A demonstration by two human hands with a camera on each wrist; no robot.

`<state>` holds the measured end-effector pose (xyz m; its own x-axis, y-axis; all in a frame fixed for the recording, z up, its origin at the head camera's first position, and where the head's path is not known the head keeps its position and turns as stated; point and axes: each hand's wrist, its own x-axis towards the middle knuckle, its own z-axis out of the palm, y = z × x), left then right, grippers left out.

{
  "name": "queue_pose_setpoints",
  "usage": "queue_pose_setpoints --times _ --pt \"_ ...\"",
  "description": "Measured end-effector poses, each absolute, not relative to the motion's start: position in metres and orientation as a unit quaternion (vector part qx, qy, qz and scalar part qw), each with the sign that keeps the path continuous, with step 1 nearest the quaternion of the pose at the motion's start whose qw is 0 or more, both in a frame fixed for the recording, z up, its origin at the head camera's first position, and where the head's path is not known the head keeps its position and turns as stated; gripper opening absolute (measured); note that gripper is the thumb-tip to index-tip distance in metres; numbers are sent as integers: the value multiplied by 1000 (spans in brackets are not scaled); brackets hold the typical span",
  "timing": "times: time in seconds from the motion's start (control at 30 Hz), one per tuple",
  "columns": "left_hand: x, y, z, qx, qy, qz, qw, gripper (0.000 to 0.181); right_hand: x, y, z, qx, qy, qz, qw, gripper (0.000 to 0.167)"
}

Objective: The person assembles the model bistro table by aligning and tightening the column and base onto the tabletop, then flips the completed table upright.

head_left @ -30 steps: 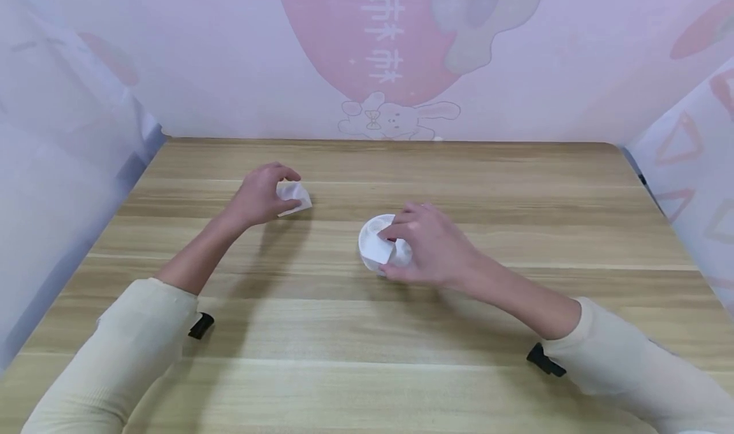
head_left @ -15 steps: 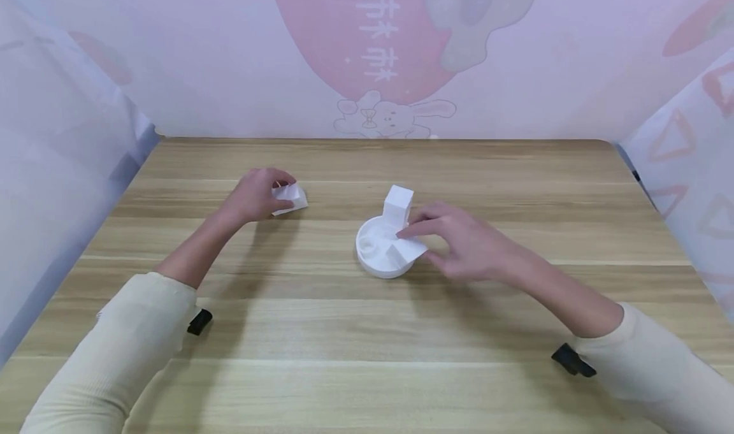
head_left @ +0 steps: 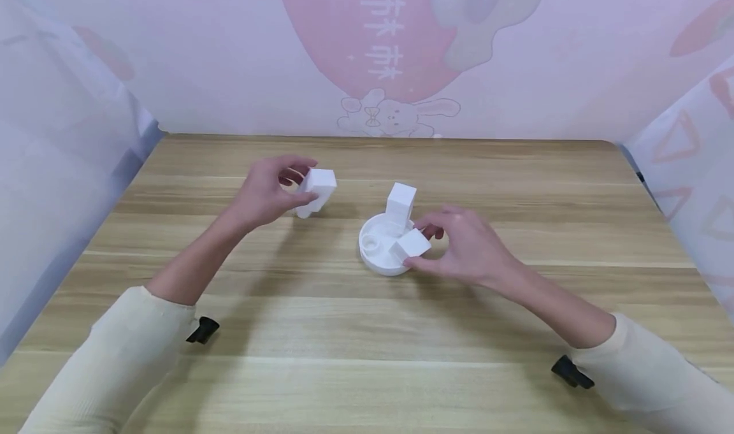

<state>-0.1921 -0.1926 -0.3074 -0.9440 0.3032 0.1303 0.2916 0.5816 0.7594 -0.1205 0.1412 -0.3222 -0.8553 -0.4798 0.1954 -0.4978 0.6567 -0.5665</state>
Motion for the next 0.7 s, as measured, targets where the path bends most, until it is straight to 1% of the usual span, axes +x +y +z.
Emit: queue_pose_setpoints --times 0.17,0.3,0.4,0.53,0.7 --pt "-175 -175 -300 157 847 506 49 41 -122 145 -324 252 -903 348 17 30" --pt "-165 -164 -297 154 824 540 77 41 -124 149 -326 244 -898 365 15 27" --pt "-160 -158 -298 162 814 552 79 41 -125 152 -327 242 -898 368 12 27" --pt "-155 -149 -301 181 804 562 70 40 -128 155 -328 246 -893 376 12 26" --pt "-150 -140 -306 185 802 565 62 40 -129 158 -330 249 -887 388 13 25"
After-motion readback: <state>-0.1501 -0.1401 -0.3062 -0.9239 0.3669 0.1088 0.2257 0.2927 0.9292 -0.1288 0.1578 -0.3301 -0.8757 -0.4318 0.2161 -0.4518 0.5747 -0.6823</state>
